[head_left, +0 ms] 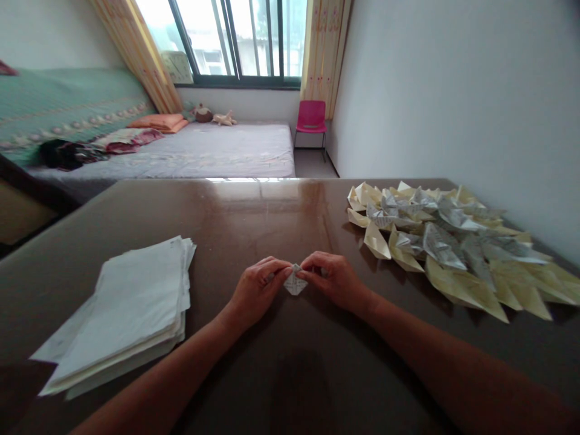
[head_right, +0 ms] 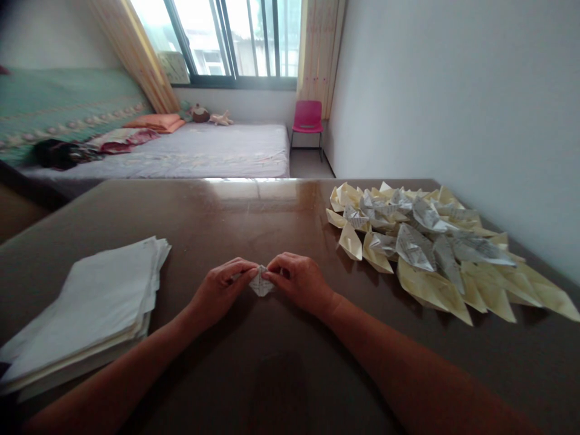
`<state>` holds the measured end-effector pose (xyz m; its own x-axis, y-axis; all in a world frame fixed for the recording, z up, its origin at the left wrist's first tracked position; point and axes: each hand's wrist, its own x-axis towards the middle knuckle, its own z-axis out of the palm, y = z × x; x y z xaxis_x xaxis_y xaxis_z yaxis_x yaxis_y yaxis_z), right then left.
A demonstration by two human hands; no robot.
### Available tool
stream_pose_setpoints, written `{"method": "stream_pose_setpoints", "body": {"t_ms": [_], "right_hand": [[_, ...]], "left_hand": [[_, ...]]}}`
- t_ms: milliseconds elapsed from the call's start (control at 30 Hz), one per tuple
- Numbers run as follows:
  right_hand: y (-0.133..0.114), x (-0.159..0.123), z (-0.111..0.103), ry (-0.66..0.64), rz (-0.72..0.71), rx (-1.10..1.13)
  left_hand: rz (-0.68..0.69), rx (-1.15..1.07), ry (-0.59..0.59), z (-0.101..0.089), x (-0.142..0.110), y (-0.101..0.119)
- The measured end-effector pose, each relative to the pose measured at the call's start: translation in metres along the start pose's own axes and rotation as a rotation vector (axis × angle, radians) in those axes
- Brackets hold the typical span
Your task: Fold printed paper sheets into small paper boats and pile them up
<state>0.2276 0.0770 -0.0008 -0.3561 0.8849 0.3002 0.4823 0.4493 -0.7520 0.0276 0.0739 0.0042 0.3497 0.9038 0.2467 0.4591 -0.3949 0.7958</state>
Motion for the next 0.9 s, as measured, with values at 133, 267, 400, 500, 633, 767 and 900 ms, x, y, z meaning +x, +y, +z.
{"method": "stream_pose_setpoints", "body": {"t_ms": [133, 267, 400, 500, 633, 767, 900], "right_hand": [[0.002, -0.001, 0.002, -0.02, -0.016, 0.015], [-0.001, -0.001, 0.001, -0.007, -0.041, 0.033], [-0.004, -0.001, 0.0, 0.021, -0.042, 0.059], [-0.004, -0.001, -0.001, 0.039, -0.054, 0.061], [-0.005, 0.0, -0.001, 0.06, -0.04, 0.068], [-0.009, 0.001, -0.003, 0.077, -0.042, 0.063], [-0.01, 0.001, -0.005, 0.125, -0.019, 0.064]], "left_hand": [[-0.002, -0.01, 0.012, 0.002, -0.001, 0.002], [-0.008, 0.009, 0.01, 0.003, -0.001, 0.003], [-0.062, -0.027, 0.021, 0.004, -0.002, 0.004], [-0.102, -0.08, 0.029, 0.004, -0.002, 0.003], [-0.139, -0.15, 0.027, 0.004, -0.001, 0.002], [-0.168, -0.196, 0.046, 0.001, 0.001, 0.003], [-0.186, -0.249, 0.1, -0.001, 0.002, 0.004]]}}
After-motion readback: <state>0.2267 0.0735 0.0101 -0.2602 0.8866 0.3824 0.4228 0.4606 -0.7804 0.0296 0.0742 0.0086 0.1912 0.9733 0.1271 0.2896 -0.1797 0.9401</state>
